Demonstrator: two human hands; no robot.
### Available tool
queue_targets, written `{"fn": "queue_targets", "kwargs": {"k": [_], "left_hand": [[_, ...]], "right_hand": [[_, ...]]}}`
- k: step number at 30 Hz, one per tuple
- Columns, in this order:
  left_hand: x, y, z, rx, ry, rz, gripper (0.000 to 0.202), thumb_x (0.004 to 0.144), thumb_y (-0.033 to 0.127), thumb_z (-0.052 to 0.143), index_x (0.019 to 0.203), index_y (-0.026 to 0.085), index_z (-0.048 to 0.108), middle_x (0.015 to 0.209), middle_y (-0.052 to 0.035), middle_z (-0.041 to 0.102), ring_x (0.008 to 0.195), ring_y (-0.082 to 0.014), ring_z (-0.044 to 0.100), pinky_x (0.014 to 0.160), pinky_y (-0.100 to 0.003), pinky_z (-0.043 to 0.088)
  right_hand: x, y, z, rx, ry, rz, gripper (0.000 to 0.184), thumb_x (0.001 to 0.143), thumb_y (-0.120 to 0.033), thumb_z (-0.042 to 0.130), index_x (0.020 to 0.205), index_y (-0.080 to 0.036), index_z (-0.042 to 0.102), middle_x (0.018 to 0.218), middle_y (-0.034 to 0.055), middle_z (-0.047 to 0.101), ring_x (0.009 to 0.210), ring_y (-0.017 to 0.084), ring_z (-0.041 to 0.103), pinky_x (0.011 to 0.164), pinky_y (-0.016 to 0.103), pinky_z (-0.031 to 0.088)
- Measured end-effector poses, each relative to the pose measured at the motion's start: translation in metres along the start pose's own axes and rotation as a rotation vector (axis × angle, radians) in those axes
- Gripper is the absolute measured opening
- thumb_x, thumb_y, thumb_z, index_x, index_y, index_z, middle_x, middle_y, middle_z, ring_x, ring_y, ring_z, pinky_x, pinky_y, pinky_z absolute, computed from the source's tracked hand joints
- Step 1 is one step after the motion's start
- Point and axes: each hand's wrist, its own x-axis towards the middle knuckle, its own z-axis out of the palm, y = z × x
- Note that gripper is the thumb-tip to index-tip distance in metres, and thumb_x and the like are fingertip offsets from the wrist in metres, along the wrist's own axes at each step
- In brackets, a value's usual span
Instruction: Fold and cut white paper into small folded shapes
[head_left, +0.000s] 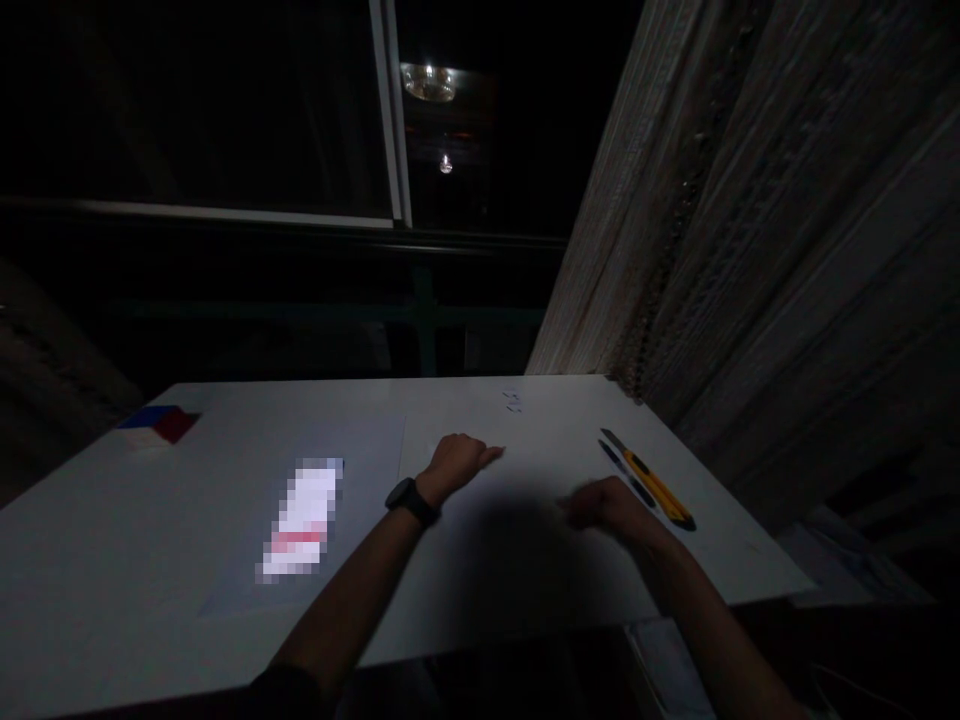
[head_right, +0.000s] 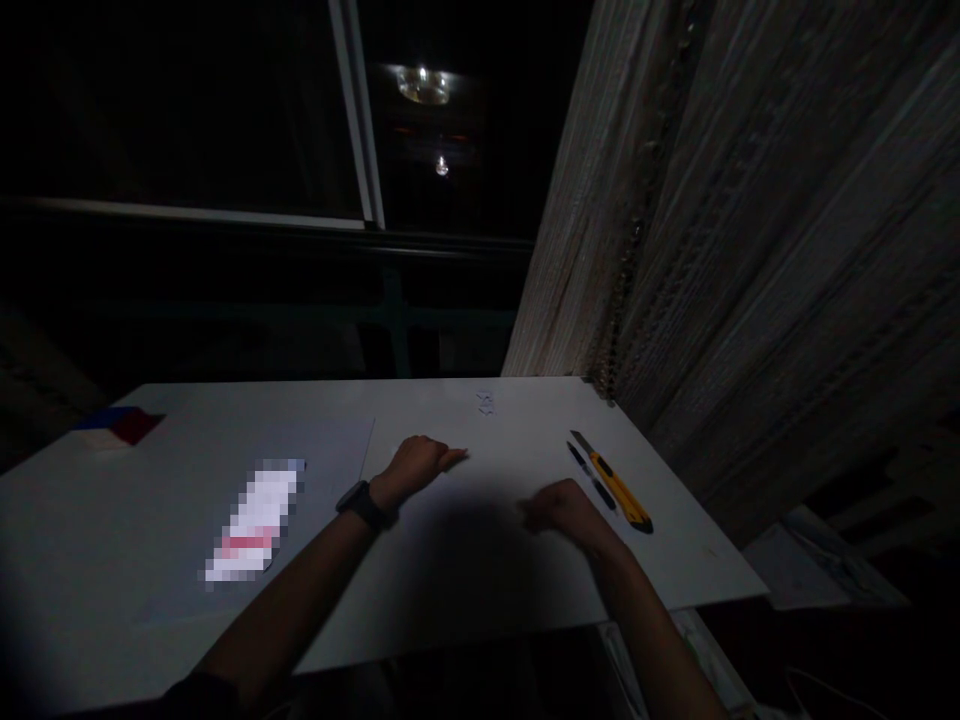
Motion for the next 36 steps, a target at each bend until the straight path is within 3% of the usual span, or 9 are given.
{"fn": "queue_targets", "kwargs": {"k": [4, 7, 12, 20, 23, 26, 29, 33, 36], "left_hand": [[0.0, 0.005, -0.002, 0.005, 0.018, -0.054, 0.064, 0.086, 0.06, 0.027, 0.071, 0.015, 0.07, 0.074, -0.0146, 0.068, 0.078, -0.0243, 0.063, 0.072, -0.032, 0.039], [0.001, 0.013, 0.001, 0.024, 0.048, -0.094, 0.063, 0.087, 0.058, 0.027, 0.074, 0.014, 0.07, 0.077, -0.0164, 0.068, 0.081, -0.0257, 0.062, 0.073, -0.033, 0.039], [-0.004, 0.007, -0.005, -0.005, 0.061, -0.13, 0.06, 0.085, 0.059, 0.032, 0.069, 0.014, 0.068, 0.071, -0.0154, 0.067, 0.076, -0.0247, 0.061, 0.069, -0.032, 0.038], [-0.025, -0.042, -0.027, -0.504, -0.247, -0.048, 0.05, 0.065, 0.058, 0.061, 0.046, 0.014, 0.048, 0.043, 0.0038, 0.04, 0.045, -0.0072, 0.035, 0.046, -0.021, 0.03], [-0.03, -0.046, -0.024, -0.7, -0.271, -0.066, 0.049, 0.064, 0.056, 0.063, 0.044, 0.015, 0.044, 0.044, 0.0042, 0.036, 0.045, -0.0076, 0.034, 0.043, -0.021, 0.034], [-0.031, -0.046, -0.019, -0.817, -0.294, -0.125, 0.047, 0.064, 0.054, 0.063, 0.044, 0.017, 0.043, 0.044, 0.0042, 0.035, 0.045, -0.0087, 0.036, 0.045, -0.023, 0.041], [-0.031, -0.045, -0.019, -0.68, -0.246, -0.153, 0.041, 0.068, 0.049, 0.062, 0.047, 0.016, 0.049, 0.045, 0.0024, 0.042, 0.047, -0.0113, 0.044, 0.051, -0.025, 0.044], [-0.038, -0.039, -0.024, -0.23, -0.016, -0.128, 0.019, 0.071, 0.038, 0.064, 0.071, 0.019, 0.066, 0.072, -0.0059, 0.065, 0.076, -0.0214, 0.06, 0.074, -0.031, 0.044], [-0.053, -0.027, -0.016, -0.107, 0.105, 0.001, 0.021, 0.08, 0.033, 0.054, 0.091, 0.02, 0.066, 0.102, -0.0119, 0.065, 0.102, -0.0252, 0.056, 0.089, -0.035, 0.04]], "right_hand": [[0.019, -0.017, 0.006, -0.111, 0.148, -0.139, 0.045, 0.067, -0.056, 0.06, 0.065, -0.011, 0.067, 0.07, 0.0108, 0.068, 0.065, 0.018, 0.059, 0.062, 0.029, 0.044], [0.047, -0.036, 0.03, -0.098, -0.039, -0.209, 0.037, 0.063, -0.046, 0.066, 0.079, -0.013, 0.067, 0.073, 0.0043, 0.067, 0.065, 0.015, 0.056, 0.061, 0.026, 0.043], [0.079, -0.048, 0.05, -0.263, -0.251, -0.193, 0.03, 0.058, -0.04, 0.067, 0.048, -0.014, 0.057, 0.044, -0.0049, 0.046, 0.048, 0.008, 0.039, 0.05, 0.023, 0.031], [0.087, -0.041, 0.034, -0.262, -0.351, -0.1, 0.027, 0.053, -0.038, 0.07, 0.056, -0.012, 0.065, 0.048, -0.0027, 0.055, 0.051, 0.011, 0.046, 0.053, 0.024, 0.034], [0.087, -0.043, 0.036, -0.382, -0.27, -0.15, 0.027, 0.06, -0.038, 0.069, 0.068, -0.013, 0.069, 0.061, 0.0018, 0.065, 0.06, 0.014, 0.056, 0.057, 0.024, 0.038], [0.079, -0.049, 0.052, -0.586, 0.05, -0.258, 0.029, 0.079, -0.04, 0.054, 0.081, -0.015, 0.068, 0.077, 0.0064, 0.069, 0.071, 0.016, 0.061, 0.063, 0.024, 0.039], [0.067, -0.054, 0.08, -0.896, 0.266, -0.366, 0.035, 0.09, -0.039, 0.037, 0.088, -0.016, 0.063, 0.088, 0.0102, 0.069, 0.08, 0.019, 0.063, 0.068, 0.027, 0.039], [0.059, -0.051, 0.109, -1.173, 0.128, -0.338, 0.033, 0.093, -0.034, 0.031, 0.097, -0.015, 0.058, 0.092, 0.0145, 0.067, 0.08, 0.022, 0.065, 0.067, 0.028, 0.04], [0.06, -0.048, 0.114, -1.207, 0.099, -0.334, 0.033, 0.093, -0.033, 0.029, 0.098, -0.015, 0.056, 0.095, 0.0148, 0.066, 0.082, 0.023, 0.065, 0.067, 0.028, 0.04]]}}
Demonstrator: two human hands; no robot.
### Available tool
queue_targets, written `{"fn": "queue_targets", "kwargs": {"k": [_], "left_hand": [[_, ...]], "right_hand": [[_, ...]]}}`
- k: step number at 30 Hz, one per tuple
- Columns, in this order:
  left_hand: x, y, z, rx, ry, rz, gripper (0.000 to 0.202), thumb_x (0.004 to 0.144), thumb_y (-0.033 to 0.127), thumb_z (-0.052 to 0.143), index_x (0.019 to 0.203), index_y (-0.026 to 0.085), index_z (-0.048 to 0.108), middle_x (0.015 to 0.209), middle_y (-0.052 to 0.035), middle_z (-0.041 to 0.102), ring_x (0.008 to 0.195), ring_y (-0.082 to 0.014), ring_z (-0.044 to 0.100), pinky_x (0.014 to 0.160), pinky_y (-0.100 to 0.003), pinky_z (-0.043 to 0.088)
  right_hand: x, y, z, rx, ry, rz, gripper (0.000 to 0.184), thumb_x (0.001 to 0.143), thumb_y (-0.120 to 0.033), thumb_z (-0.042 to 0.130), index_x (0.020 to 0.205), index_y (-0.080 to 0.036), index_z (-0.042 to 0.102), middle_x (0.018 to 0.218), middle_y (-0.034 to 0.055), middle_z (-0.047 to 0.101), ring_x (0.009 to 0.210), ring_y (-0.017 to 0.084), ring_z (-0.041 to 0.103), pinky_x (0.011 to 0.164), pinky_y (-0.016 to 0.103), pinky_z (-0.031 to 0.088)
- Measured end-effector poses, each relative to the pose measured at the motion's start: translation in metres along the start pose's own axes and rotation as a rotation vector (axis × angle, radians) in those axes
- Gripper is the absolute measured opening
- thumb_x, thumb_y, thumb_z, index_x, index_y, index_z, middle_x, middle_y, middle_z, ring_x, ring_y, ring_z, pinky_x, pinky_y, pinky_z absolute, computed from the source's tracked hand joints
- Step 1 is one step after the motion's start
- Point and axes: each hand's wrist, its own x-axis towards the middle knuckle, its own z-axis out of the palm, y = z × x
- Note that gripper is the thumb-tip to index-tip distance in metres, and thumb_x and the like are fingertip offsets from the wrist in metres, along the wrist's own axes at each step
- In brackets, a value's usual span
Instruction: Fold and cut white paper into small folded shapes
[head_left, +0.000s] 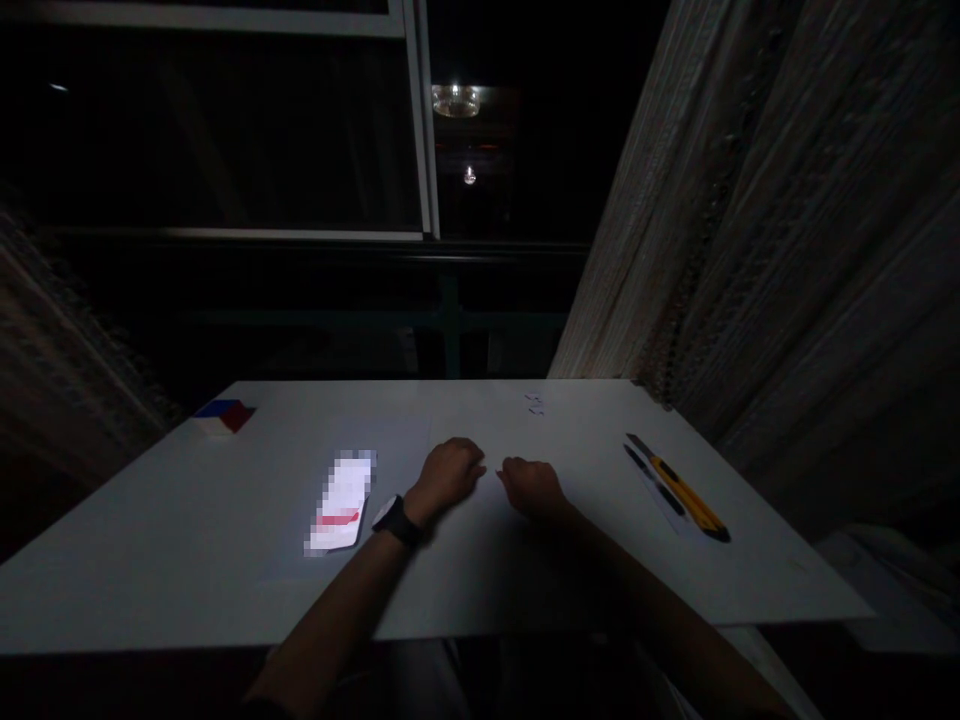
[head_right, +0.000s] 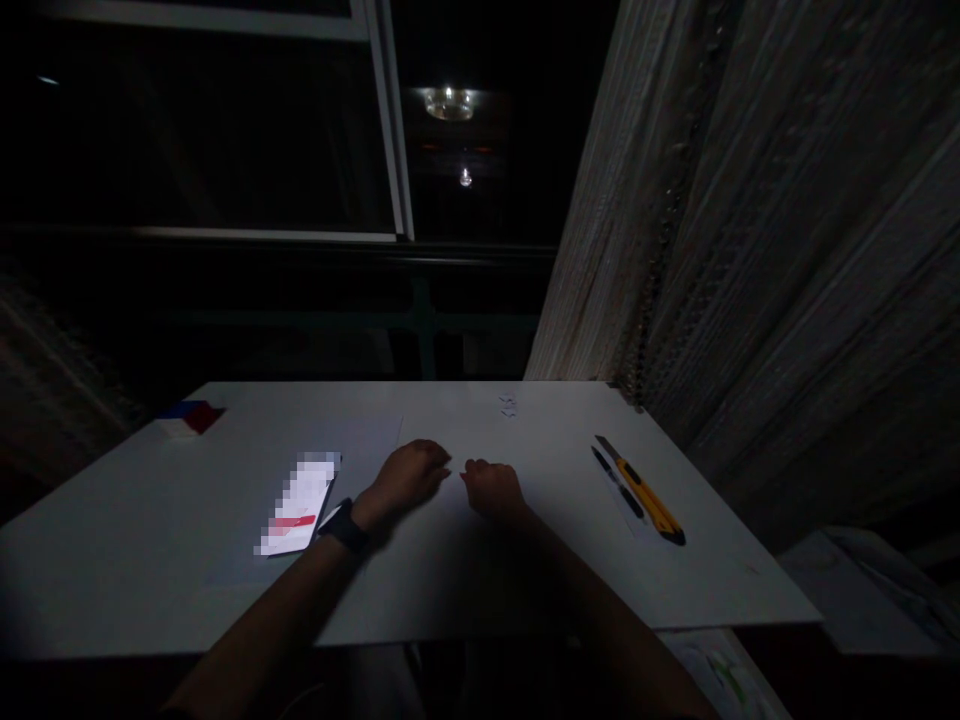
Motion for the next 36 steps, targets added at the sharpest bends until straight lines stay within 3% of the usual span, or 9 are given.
{"fn": "queue_targets", "kwargs": {"k": [4, 8, 15, 21, 36], "left_hand": [[-0.025, 0.014, 0.032, 0.063, 0.057, 0.054, 0.042, 0.088, 0.035, 0.039, 0.123, 0.013, 0.05, 0.133, -0.0187, 0.046, 0.127, -0.0292, 0.038, 0.103, -0.044, 0.028], [-0.041, 0.019, 0.054, 0.166, 0.055, 0.085, 0.049, 0.091, 0.036, 0.032, 0.133, 0.012, 0.037, 0.141, -0.0171, 0.036, 0.133, -0.0283, 0.028, 0.108, -0.049, 0.019], [-0.043, 0.018, 0.055, 0.326, 0.078, 0.101, 0.052, 0.091, 0.038, 0.029, 0.137, 0.014, 0.033, 0.144, -0.0114, 0.033, 0.134, -0.0299, 0.023, 0.108, -0.054, 0.015], [-0.044, 0.013, 0.061, 0.447, 0.126, 0.122, 0.055, 0.09, 0.045, 0.028, 0.137, 0.017, 0.033, 0.143, -0.0095, 0.035, 0.133, -0.0282, 0.026, 0.107, -0.052, 0.021], [-0.044, 0.014, 0.059, 0.447, 0.106, 0.127, 0.055, 0.09, 0.046, 0.028, 0.135, 0.015, 0.036, 0.144, -0.0095, 0.033, 0.134, -0.0287, 0.025, 0.106, -0.052, 0.022]], "right_hand": [[0.002, 0.006, -0.001, 0.014, 0.003, 0.007, 0.032, 0.093, -0.033, 0.03, 0.098, -0.015, 0.055, 0.096, 0.0136, 0.067, 0.083, 0.022, 0.065, 0.067, 0.028, 0.041], [0.005, 0.007, -0.005, -0.023, 0.007, 0.025, 0.032, 0.093, -0.032, 0.028, 0.1, -0.015, 0.055, 0.094, 0.0139, 0.067, 0.082, 0.023, 0.066, 0.067, 0.029, 0.043], [0.015, 0.003, -0.013, -0.129, -0.058, -0.106, 0.026, 0.088, -0.015, 0.035, 0.105, -0.013, 0.054, 0.095, 0.0171, 0.066, 0.085, 0.024, 0.066, 0.067, 0.03, 0.046], [0.016, 0.013, -0.015, -0.151, -0.086, -0.186, 0.024, 0.087, -0.012, 0.036, 0.103, -0.012, 0.054, 0.096, 0.0171, 0.066, 0.085, 0.025, 0.065, 0.068, 0.031, 0.047], [-0.009, 0.059, -0.01, -0.25, -0.131, -0.094, 0.023, 0.084, -0.009, 0.038, 0.101, -0.013, 0.053, 0.093, 0.017, 0.067, 0.081, 0.024, 0.066, 0.063, 0.029, 0.043]]}}
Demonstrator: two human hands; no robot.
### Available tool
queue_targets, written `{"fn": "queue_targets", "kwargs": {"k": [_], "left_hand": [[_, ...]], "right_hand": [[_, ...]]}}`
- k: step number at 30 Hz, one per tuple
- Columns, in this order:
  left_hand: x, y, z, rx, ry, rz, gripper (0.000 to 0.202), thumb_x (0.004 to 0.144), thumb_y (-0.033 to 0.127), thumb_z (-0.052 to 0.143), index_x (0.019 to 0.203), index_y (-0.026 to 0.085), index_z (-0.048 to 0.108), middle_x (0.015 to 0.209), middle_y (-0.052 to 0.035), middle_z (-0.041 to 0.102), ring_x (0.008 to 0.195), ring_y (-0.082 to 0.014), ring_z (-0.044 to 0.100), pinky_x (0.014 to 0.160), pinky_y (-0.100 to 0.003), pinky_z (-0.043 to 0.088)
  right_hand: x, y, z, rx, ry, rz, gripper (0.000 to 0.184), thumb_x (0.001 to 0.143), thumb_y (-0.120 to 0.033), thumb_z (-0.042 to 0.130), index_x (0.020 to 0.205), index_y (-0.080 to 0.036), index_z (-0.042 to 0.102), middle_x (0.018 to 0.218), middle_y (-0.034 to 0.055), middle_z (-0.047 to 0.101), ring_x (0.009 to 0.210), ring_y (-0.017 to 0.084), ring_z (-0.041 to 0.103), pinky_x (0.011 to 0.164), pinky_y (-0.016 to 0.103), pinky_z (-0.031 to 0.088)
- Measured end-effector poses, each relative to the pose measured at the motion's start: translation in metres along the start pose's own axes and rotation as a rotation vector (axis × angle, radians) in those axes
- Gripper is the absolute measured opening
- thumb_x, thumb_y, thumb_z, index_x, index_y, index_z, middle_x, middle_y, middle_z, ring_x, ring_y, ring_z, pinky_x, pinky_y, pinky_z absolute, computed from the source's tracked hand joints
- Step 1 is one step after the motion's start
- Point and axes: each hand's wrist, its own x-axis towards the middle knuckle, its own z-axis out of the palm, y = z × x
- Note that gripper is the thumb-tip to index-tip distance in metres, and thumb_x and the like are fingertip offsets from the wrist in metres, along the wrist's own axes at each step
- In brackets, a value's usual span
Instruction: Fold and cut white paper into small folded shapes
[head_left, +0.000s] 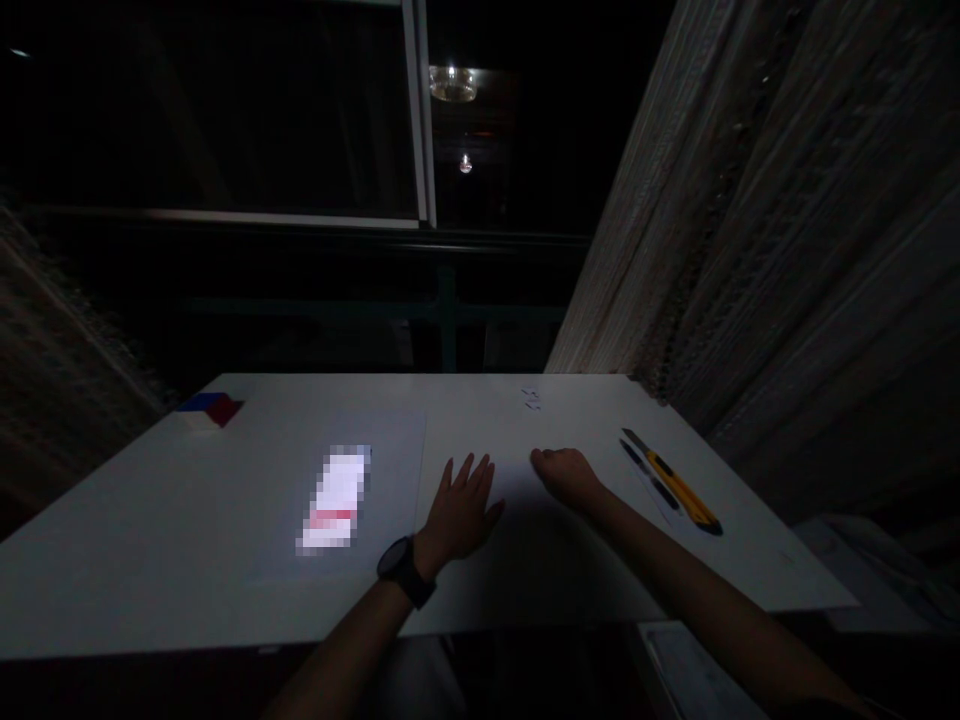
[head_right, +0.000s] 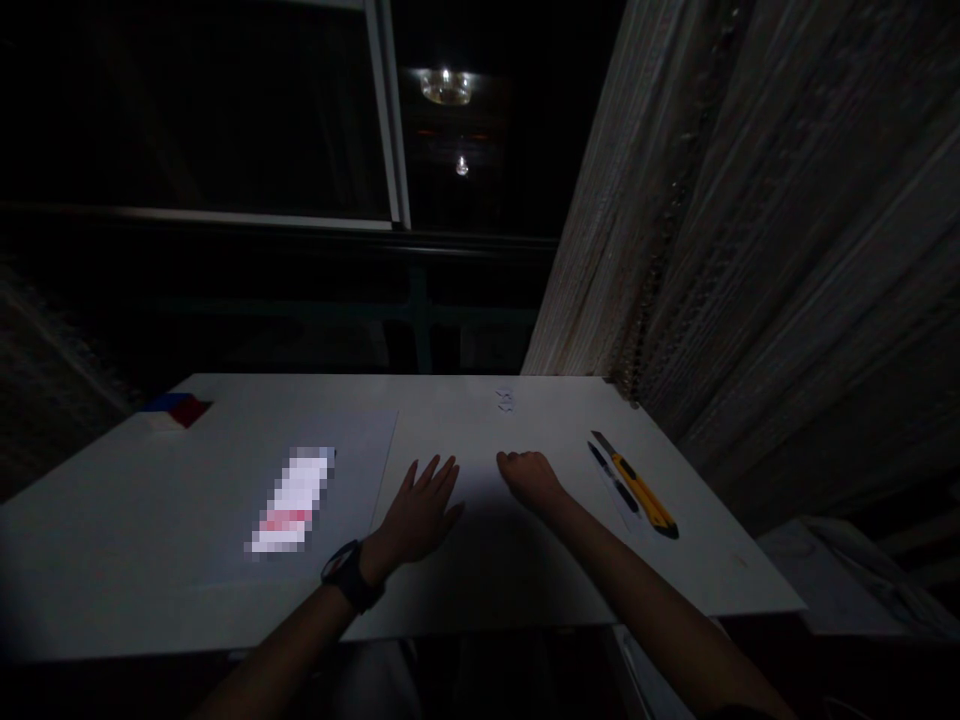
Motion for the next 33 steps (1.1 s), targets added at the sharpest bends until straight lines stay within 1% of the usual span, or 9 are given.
{"fn": "queue_targets", "kwargs": {"k": [8, 13, 16, 19, 22, 26, 29, 31, 33], "left_hand": [[-0.001, 0.0, 0.003, -0.004, 0.027, -0.003, 0.053, 0.09, 0.045, 0.029, 0.135, 0.017, 0.037, 0.144, -0.0089, 0.035, 0.134, -0.0277, 0.025, 0.107, -0.051, 0.023], [0.0, 0.001, 0.001, -0.016, 0.034, -0.017, 0.053, 0.09, 0.045, 0.03, 0.134, 0.015, 0.038, 0.143, -0.0101, 0.036, 0.133, -0.0279, 0.026, 0.107, -0.051, 0.021], [0.001, 0.003, -0.004, -0.034, 0.026, 0.007, 0.053, 0.09, 0.043, 0.032, 0.134, 0.015, 0.037, 0.143, -0.0109, 0.035, 0.134, -0.0274, 0.025, 0.108, -0.05, 0.021], [0.002, 0.011, -0.008, -0.038, 0.021, 0.004, 0.047, 0.09, 0.038, 0.034, 0.133, 0.017, 0.038, 0.144, -0.0103, 0.034, 0.134, -0.0266, 0.024, 0.107, -0.05, 0.022], [0.002, 0.03, -0.004, -0.051, 0.0, -0.046, 0.045, 0.09, 0.037, 0.035, 0.132, 0.02, 0.04, 0.141, -0.0104, 0.038, 0.131, -0.0283, 0.03, 0.103, -0.05, 0.03], [0.006, 0.049, 0.004, -0.078, -0.019, -0.062, 0.046, 0.09, 0.04, 0.035, 0.132, 0.023, 0.04, 0.141, -0.0108, 0.039, 0.129, -0.0329, 0.033, 0.098, -0.057, 0.031], [0.011, 0.041, 0.002, -0.14, -0.061, 0.035, 0.039, 0.092, 0.037, 0.033, 0.128, 0.026, 0.043, 0.136, -0.0066, 0.046, 0.127, -0.0286, 0.037, 0.099, -0.056, 0.032], [0.014, 0.029, -0.004, -0.195, -0.089, 0.053, 0.034, 0.092, 0.031, 0.034, 0.123, 0.025, 0.047, 0.127, -0.0052, 0.054, 0.125, -0.0249, 0.04, 0.1, -0.051, 0.033], [0.017, 0.018, -0.01, -0.229, -0.098, 0.048, 0.032, 0.09, 0.028, 0.039, 0.12, 0.025, 0.049, 0.115, -0.0059, 0.061, 0.123, -0.0228, 0.043, 0.099, -0.048, 0.034]], "right_hand": [[-0.019, 0.033, 0.007, 0.041, 0.035, 0.132, 0.021, 0.085, -0.016, 0.039, 0.097, -0.014, 0.057, 0.087, 0.0157, 0.068, 0.078, 0.026, 0.065, 0.063, 0.03, 0.04], [-0.011, 0.03, 0.008, 0.543, 0.173, 0.278, 0.029, 0.088, -0.036, 0.04, 0.084, -0.015, 0.061, 0.079, 0.0101, 0.069, 0.073, 0.019, 0.064, 0.062, 0.025, 0.04], [0.008, 0.02, 0.007, 0.884, 0.001, 0.229, 0.02, 0.082, -0.025, 0.046, 0.079, -0.014, 0.063, 0.07, 0.0054, 0.068, 0.059, 0.013, 0.06, 0.056, 0.021, 0.039], [0.026, 0.016, 0.004, 0.941, -0.086, 0.201, 0.012, 0.071, -0.013, 0.053, 0.068, -0.013, 0.064, 0.063, 0.0037, 0.067, 0.055, 0.01, 0.057, 0.054, 0.019, 0.038], [0.036, 0.018, 0.0, 0.987, -0.18, 0.188, 0.012, 0.068, -0.015, 0.054, 0.061, -0.013, 0.063, 0.052, 0.002, 0.063, 0.042, 0.008, 0.051, 0.045, 0.019, 0.036], [0.029, 0.022, 0.0, 1.068, -0.331, 0.148, 0.013, 0.066, -0.018, 0.053, 0.057, -0.012, 0.061, 0.046, 0.0016, 0.061, 0.036, 0.007, 0.046, 0.04, 0.018, 0.035], [0.015, 0.026, 0.004, 1.149, -0.433, 0.114, 0.013, 0.063, -0.02, 0.054, 0.061, -0.012, 0.064, 0.047, 0.0023, 0.062, 0.035, 0.008, 0.045, 0.037, 0.018, 0.031], [0.005, 0.029, 0.007, 1.256, -0.401, 0.1, 0.016, 0.062, -0.022, 0.054, 0.068, -0.012, 0.065, 0.051, 0.0023, 0.064, 0.035, 0.008, 0.045, 0.036, 0.018, 0.029], [-0.003, 0.031, 0.01, 1.328, -0.246, 0.097, 0.019, 0.062, -0.022, 0.054, 0.074, -0.012, 0.065, 0.057, 0.003, 0.066, 0.039, 0.008, 0.048, 0.039, 0.019, 0.032]]}}
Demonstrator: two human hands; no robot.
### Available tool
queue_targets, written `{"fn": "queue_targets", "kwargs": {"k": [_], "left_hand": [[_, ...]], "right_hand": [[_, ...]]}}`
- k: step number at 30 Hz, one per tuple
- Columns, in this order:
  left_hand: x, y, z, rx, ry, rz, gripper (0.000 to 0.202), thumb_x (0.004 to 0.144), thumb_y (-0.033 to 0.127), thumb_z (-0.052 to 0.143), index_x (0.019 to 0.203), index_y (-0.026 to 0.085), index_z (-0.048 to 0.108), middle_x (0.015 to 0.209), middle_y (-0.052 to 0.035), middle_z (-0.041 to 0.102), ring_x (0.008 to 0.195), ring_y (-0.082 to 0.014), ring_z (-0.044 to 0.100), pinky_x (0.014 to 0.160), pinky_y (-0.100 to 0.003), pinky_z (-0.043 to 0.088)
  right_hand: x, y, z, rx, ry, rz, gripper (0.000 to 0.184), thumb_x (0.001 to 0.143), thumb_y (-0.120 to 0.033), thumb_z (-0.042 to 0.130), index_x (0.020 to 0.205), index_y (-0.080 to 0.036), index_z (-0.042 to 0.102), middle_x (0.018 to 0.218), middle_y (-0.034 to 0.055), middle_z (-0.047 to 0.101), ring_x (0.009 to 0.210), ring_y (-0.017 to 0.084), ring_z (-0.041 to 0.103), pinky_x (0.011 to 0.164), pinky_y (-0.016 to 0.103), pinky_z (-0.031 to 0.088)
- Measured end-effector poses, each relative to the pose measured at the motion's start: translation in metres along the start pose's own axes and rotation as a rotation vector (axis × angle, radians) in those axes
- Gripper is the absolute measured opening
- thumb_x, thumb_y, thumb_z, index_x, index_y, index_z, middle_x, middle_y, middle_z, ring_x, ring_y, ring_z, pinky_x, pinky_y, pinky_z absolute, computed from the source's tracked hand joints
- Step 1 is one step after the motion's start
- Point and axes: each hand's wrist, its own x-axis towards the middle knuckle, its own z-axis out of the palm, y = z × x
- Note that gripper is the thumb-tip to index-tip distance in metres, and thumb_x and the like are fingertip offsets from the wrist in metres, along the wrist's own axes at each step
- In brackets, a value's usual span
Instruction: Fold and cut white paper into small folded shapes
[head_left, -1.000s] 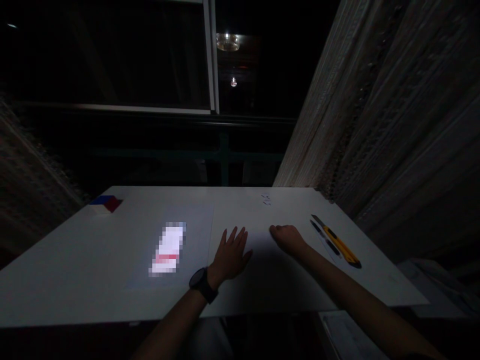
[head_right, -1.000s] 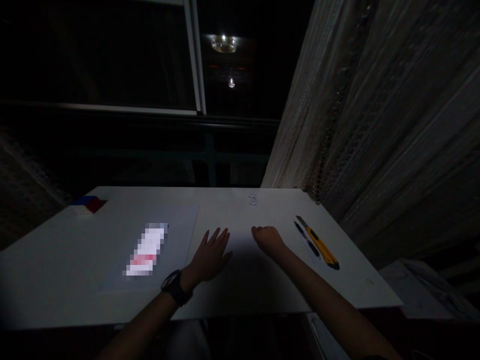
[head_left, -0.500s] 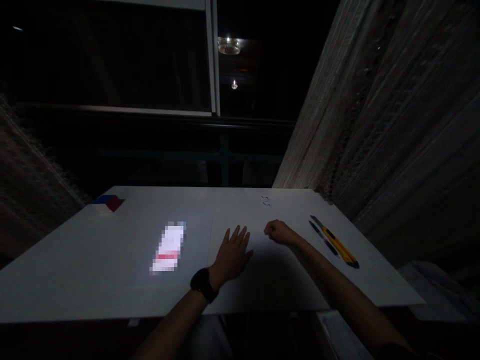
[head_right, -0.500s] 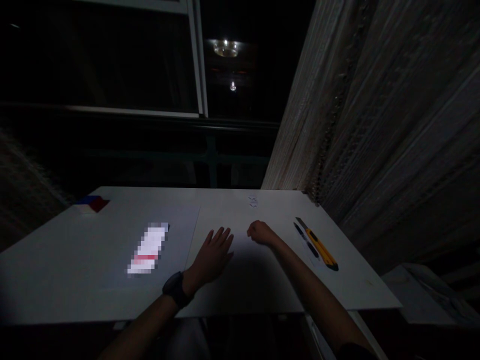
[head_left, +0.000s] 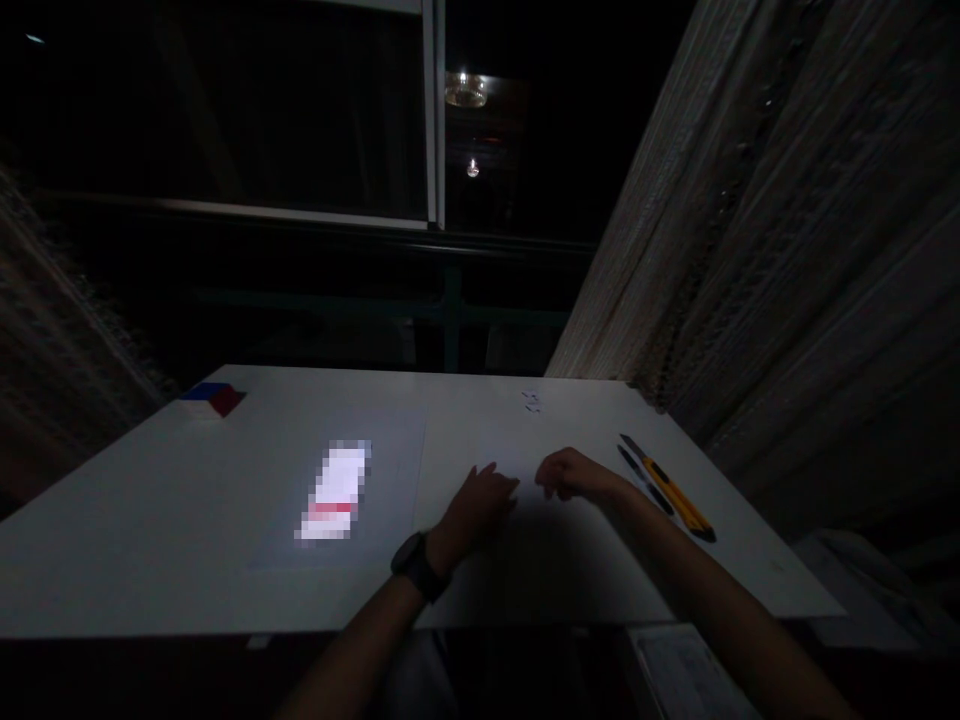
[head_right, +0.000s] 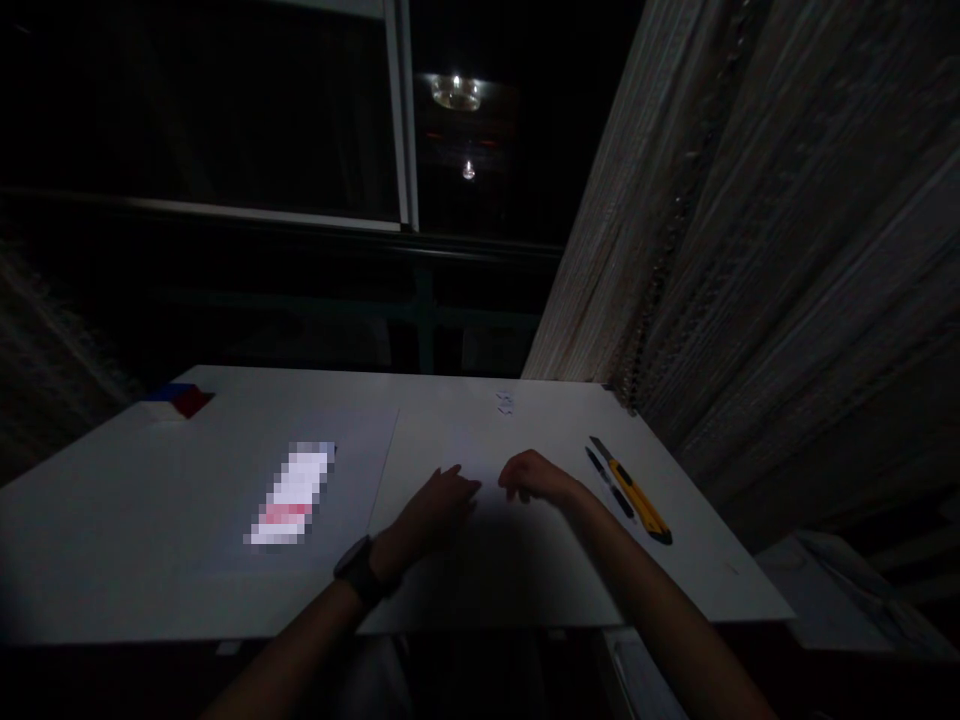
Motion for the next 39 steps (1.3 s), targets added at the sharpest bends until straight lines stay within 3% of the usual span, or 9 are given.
{"fn": "queue_targets", "kwargs": {"k": [3, 6, 9, 12, 15, 20, 31, 36, 39], "left_hand": [[0.005, -0.002, -0.004, 0.026, 0.041, -0.054, 0.025, 0.088, 0.023, 0.042, 0.109, 0.022, 0.056, 0.102, -0.0077, 0.065, 0.116, -0.0223, 0.048, 0.101, -0.048, 0.032], [0.01, 0.01, 0.008, 0.103, 0.103, -0.065, 0.03, 0.089, 0.029, 0.041, 0.113, 0.018, 0.054, 0.12, -0.0119, 0.057, 0.122, -0.024, 0.043, 0.103, -0.049, 0.029], [0.01, 0.026, 0.027, 0.179, 0.119, -0.062, 0.045, 0.09, 0.039, 0.036, 0.128, 0.017, 0.044, 0.139, -0.0126, 0.04, 0.13, -0.0309, 0.032, 0.101, -0.055, 0.028], [-0.001, 0.034, 0.037, 0.217, 0.13, -0.079, 0.048, 0.092, 0.041, 0.028, 0.131, 0.017, 0.041, 0.142, -0.0104, 0.037, 0.129, -0.034, 0.032, 0.101, -0.058, 0.026], [-0.012, 0.036, 0.035, 0.233, 0.134, -0.041, 0.048, 0.092, 0.036, 0.028, 0.134, 0.016, 0.036, 0.143, -0.011, 0.035, 0.131, -0.034, 0.03, 0.102, -0.058, 0.025], [-0.014, 0.04, 0.03, 0.219, 0.13, -0.088, 0.048, 0.092, 0.039, 0.028, 0.13, 0.014, 0.042, 0.139, -0.0134, 0.041, 0.129, -0.0318, 0.034, 0.103, -0.057, 0.025], [-0.009, 0.041, 0.033, 0.161, 0.106, -0.143, 0.047, 0.09, 0.039, 0.03, 0.13, 0.02, 0.044, 0.136, -0.0105, 0.044, 0.128, -0.0344, 0.032, 0.101, -0.065, 0.017], [-0.007, 0.036, 0.026, 0.162, 0.116, -0.159, 0.055, 0.086, 0.05, 0.034, 0.13, 0.019, 0.044, 0.139, -0.014, 0.04, 0.13, -0.0397, 0.025, 0.101, -0.065, 0.014], [-0.005, 0.032, 0.024, 0.153, 0.097, -0.191, 0.061, 0.083, 0.055, 0.036, 0.132, 0.02, 0.042, 0.139, -0.0164, 0.039, 0.128, -0.0414, 0.028, 0.099, -0.065, 0.015]], "right_hand": [[-0.002, 0.005, 0.002, -0.115, 0.215, -0.157, 0.018, 0.064, -0.019, 0.051, 0.072, -0.012, 0.065, 0.066, 0.0051, 0.068, 0.053, 0.012, 0.057, 0.052, 0.022, 0.043], [0.003, 0.008, 0.008, -0.298, 0.303, -0.206, 0.021, 0.067, -0.015, 0.047, 0.068, -0.013, 0.067, 0.069, 0.0058, 0.069, 0.066, 0.015, 0.062, 0.064, 0.025, 0.046], [0.009, 0.01, 0.014, -0.347, 0.266, -0.192, 0.023, 0.066, -0.012, 0.046, 0.069, -0.013, 0.069, 0.069, 0.0059, 0.07, 0.067, 0.015, 0.062, 0.066, 0.025, 0.045], [0.013, 0.01, 0.016, -0.271, 0.191, -0.164, 0.022, 0.062, -0.01, 0.049, 0.069, -0.013, 0.07, 0.066, 0.004, 0.069, 0.063, 0.014, 0.061, 0.061, 0.023, 0.044], [0.016, 0.005, 0.019, -0.11, 0.121, -0.062, 0.017, 0.061, -0.012, 0.053, 0.065, -0.012, 0.07, 0.051, 0.0005, 0.063, 0.049, 0.011, 0.054, 0.048, 0.02, 0.039], [0.031, -0.012, 0.025, -0.013, 0.181, 0.071, 0.013, 0.06, -0.013, 0.056, 0.05, -0.013, 0.064, 0.035, -0.0034, 0.05, 0.033, 0.006, 0.037, 0.036, 0.018, 0.026], [0.087, -0.037, 0.024, -0.005, 0.262, 0.115, 0.02, 0.061, -0.018, 0.062, 0.043, -0.013, 0.057, 0.03, -0.0034, 0.045, 0.028, 0.003, 0.026, 0.031, 0.02, 0.016], [0.103, -0.045, 0.022, -0.014, 0.265, 0.096, 0.026, 0.06, -0.018, 0.063, 0.038, -0.014, 0.052, 0.025, -0.0045, 0.039, 0.027, 0.003, 0.024, 0.031, 0.02, 0.015], [0.11, -0.047, 0.022, -0.014, 0.272, 0.097, 0.026, 0.061, -0.017, 0.062, 0.037, -0.014, 0.052, 0.026, -0.0042, 0.041, 0.026, 0.003, 0.025, 0.03, 0.02, 0.015]]}}
